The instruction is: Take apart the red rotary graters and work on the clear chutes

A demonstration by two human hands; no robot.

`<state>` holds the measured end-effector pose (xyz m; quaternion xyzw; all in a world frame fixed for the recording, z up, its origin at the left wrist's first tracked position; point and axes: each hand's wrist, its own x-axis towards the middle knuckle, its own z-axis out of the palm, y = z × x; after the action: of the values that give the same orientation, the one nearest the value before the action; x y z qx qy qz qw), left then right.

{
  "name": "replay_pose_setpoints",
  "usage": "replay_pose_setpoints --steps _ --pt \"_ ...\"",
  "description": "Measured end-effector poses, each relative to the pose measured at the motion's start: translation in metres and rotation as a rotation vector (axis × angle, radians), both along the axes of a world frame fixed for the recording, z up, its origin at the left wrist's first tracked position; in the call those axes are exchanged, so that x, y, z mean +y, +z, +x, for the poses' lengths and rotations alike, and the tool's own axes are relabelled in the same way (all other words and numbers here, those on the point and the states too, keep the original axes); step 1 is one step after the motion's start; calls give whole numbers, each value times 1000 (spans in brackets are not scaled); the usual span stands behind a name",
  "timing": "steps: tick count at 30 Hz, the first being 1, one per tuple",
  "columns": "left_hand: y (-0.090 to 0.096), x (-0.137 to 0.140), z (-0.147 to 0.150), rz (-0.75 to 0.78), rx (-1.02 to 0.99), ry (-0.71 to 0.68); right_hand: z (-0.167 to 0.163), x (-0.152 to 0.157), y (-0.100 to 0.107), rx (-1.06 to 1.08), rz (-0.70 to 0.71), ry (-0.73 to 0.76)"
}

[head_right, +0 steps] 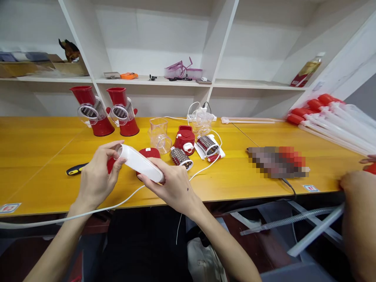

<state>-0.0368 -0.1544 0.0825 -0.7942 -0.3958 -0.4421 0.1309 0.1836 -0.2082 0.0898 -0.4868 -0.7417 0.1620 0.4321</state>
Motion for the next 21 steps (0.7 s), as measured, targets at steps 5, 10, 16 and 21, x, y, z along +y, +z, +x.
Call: replay_pose_setpoints --steps 5,10,16,21 --pt "-1 3 -2 -14 74 -62 -1 -2 -1 -277 436 -122" --pt "-2 1 4 54 43 -99 0 -2 -1 -393 580 -179" --pt "0 -4 9 66 40 -164 5 -7 4 -455 628 -197" --pt "-1 -3 9 45 62 -171 9 -7 10 -456 570 -175"
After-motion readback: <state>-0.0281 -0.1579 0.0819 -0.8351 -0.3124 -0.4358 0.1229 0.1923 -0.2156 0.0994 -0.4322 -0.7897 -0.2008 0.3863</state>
